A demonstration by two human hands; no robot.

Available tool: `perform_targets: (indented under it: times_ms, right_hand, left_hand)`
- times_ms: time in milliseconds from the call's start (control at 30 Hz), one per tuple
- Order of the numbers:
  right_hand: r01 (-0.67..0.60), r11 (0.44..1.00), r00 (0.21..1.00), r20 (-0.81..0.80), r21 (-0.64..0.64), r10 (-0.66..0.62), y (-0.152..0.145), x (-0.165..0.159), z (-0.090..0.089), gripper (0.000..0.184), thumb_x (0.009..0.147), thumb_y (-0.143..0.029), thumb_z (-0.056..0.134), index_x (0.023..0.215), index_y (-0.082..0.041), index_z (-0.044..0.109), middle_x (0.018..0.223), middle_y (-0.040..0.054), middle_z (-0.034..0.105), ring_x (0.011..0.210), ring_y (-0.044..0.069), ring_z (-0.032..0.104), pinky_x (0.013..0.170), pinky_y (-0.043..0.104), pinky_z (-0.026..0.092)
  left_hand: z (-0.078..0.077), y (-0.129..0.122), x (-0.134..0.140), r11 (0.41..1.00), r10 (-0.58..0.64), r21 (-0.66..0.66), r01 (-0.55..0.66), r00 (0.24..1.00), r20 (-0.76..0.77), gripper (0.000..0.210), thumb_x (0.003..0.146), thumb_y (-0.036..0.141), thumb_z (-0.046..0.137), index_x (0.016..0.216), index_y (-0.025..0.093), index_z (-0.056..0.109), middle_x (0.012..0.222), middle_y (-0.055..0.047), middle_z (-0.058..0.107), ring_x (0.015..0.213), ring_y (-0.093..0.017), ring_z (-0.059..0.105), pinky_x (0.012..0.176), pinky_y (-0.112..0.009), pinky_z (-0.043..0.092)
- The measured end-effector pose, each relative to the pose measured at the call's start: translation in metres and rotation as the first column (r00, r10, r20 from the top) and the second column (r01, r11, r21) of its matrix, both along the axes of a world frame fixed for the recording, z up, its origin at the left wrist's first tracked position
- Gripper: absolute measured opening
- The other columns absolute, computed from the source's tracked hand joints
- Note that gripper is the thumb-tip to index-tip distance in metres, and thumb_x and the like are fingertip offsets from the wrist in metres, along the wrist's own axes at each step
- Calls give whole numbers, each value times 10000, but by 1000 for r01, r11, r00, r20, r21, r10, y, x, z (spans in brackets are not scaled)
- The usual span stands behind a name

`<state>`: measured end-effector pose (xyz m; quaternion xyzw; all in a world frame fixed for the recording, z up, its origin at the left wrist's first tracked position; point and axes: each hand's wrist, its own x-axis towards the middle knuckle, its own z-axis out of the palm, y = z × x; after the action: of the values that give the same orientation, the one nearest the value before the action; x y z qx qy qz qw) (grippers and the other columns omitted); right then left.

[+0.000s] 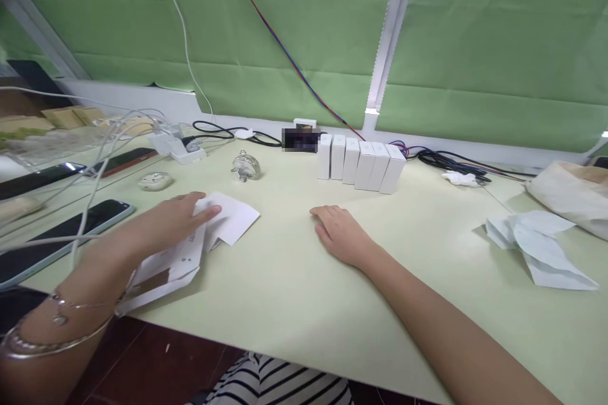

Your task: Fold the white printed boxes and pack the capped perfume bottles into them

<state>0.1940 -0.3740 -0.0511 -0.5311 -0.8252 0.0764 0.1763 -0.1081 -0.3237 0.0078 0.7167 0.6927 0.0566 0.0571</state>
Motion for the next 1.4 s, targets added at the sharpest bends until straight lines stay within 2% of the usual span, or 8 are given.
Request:
perform_targets:
  times_ms: [133, 267, 367, 500, 700, 833, 1133, 1400]
  right_hand:
    - [-262, 955, 964, 83, 139, 252, -14, -18, 5, 335, 924, -223, 352, 1200, -135, 521, 1228, 104, 594, 1140, 222, 509, 986, 403, 396]
    - [-540, 795, 840, 236, 277, 488, -30, -33, 11, 376, 930, -204, 340, 1278, -186, 480, 1346, 81, 520, 1184, 217, 466, 979, 384, 374]
    - [-642, 697, 767, 261, 320, 587, -38, -41, 12, 405, 932, -297, 365, 1324, -228, 441, 1410, 55, 453, 1258, 227, 386, 1028, 397, 315]
    - [-698, 656, 716, 241, 288, 656, -39, -46, 11, 405, 920, -422, 389, 1247, -218, 517, 1358, 47, 502, 1260, 210, 380, 1045, 388, 297]
    - [-553, 777, 819, 24, 301, 573, -22, -21, 12, 192, 796, -188, 431, 742, -192, 615, 1088, 69, 649, 1032, 193, 551, 968, 375, 388]
    - [-328, 904, 915, -144, 275, 376, -4, 6, 11, 220, 774, -143, 379, 729, -206, 585, 892, 70, 678, 896, 198, 597, 867, 372, 446]
    - [121, 984, 985, -139, 127, -104, 12, 22, 7, 233, 878, -250, 376, 966, -173, 577, 1001, 106, 619, 843, 214, 576, 762, 361, 454]
    - [-183, 982, 969, -176, -43, 173, 5, 24, 12, 326, 860, -285, 438, 1156, -192, 537, 1175, 83, 611, 1053, 230, 549, 894, 392, 433]
  left_hand:
    - [8, -13, 40, 989, -113, -98, 113, 994, 3, 568, 873, 536, 304, 1269, 151, 437, 1268, -163, 542, 1143, -301, 532, 918, -403, 410]
    - [14, -22, 76, 971, -209, -103, 215, 976, 66, 549, 878, 526, 305, 1245, 144, 449, 1259, -175, 549, 1121, -305, 546, 866, -383, 426]
    - [18, -28, 97, 936, -311, -126, 328, 940, 137, 546, 867, 541, 320, 1204, 143, 483, 1147, -170, 621, 1008, -302, 607, 779, -365, 445]
    - [26, -27, 117, 885, -407, -187, 426, 903, 135, 584, 858, 581, 315, 1210, 153, 498, 1030, -149, 672, 853, -277, 647, 652, -321, 440]
    - [20, 8, 127, 824, -562, -63, 564, 826, 46, 498, 889, 472, 346, 1243, 157, 500, 1194, -145, 606, 1085, -299, 546, 814, -358, 422]
    - [0, 30, 121, 658, -711, -70, 750, 650, 268, 484, 898, 479, 336, 1262, 205, 497, 1207, -80, 600, 1015, -220, 572, 834, -297, 423]
    - [-23, 34, 114, 689, -715, 21, 725, 674, 188, 492, 915, 525, 278, 1216, 228, 530, 1149, -90, 613, 987, -254, 569, 800, -347, 420]
    - [-20, 37, 105, 749, -626, -31, 662, 722, 293, 533, 938, 512, 151, 1111, 243, 577, 1194, -50, 611, 1063, -236, 553, 867, -331, 417]
